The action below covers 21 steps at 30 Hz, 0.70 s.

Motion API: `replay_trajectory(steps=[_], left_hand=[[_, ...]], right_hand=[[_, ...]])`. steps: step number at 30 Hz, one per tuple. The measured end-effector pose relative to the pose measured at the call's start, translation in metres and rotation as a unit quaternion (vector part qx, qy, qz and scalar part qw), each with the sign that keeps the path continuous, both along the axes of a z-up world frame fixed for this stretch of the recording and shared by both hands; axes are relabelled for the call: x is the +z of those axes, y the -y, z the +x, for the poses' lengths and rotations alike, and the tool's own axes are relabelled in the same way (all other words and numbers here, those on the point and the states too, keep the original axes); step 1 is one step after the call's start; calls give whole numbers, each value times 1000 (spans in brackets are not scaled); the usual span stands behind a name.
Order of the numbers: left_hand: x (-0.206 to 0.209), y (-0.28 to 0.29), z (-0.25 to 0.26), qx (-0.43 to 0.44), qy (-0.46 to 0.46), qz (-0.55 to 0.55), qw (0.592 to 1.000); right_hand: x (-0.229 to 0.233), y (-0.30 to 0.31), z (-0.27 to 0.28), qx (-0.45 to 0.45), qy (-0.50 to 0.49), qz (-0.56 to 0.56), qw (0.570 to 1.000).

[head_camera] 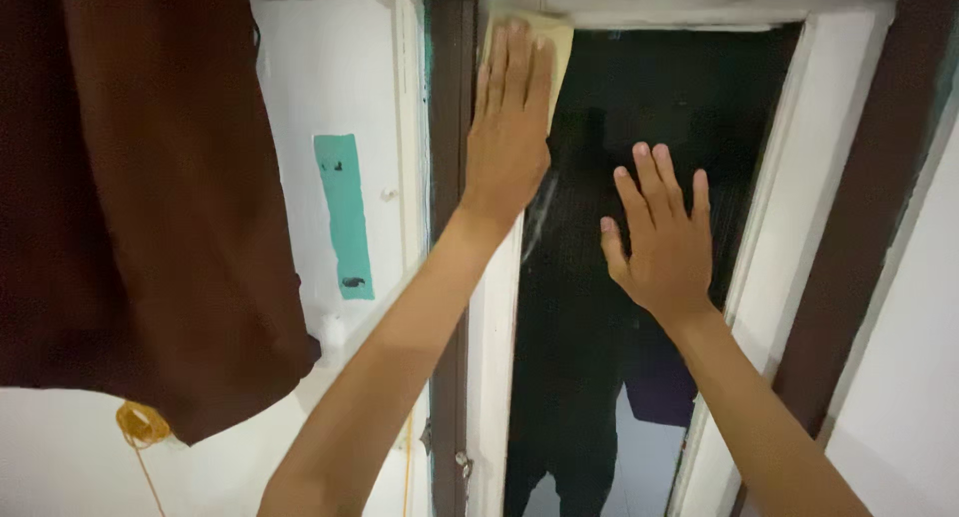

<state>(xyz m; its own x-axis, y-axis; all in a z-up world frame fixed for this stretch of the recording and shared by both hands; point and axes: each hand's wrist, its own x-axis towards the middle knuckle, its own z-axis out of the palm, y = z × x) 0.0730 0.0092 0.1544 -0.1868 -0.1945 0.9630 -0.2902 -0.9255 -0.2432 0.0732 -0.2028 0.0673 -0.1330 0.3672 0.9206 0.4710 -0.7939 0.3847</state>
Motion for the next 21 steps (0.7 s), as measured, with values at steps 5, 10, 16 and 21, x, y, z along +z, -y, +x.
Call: replay_trajectory(steps=[5,10,16,21], left_hand=[[-38,0,-25,-25,-62,9,998],[-89,-1,-49,-16,-135,21,991],[-86,-19,-80,-180,-195,-44,963],[-28,-25,-74,-204,-58,-37,977]], right_hand=[[0,0,0,9,4,2,1000],[0,0,1,4,3,0,1000],[2,-1,2,-6,13,-1,1000],[1,-2,-3,-8,-1,14,1000]])
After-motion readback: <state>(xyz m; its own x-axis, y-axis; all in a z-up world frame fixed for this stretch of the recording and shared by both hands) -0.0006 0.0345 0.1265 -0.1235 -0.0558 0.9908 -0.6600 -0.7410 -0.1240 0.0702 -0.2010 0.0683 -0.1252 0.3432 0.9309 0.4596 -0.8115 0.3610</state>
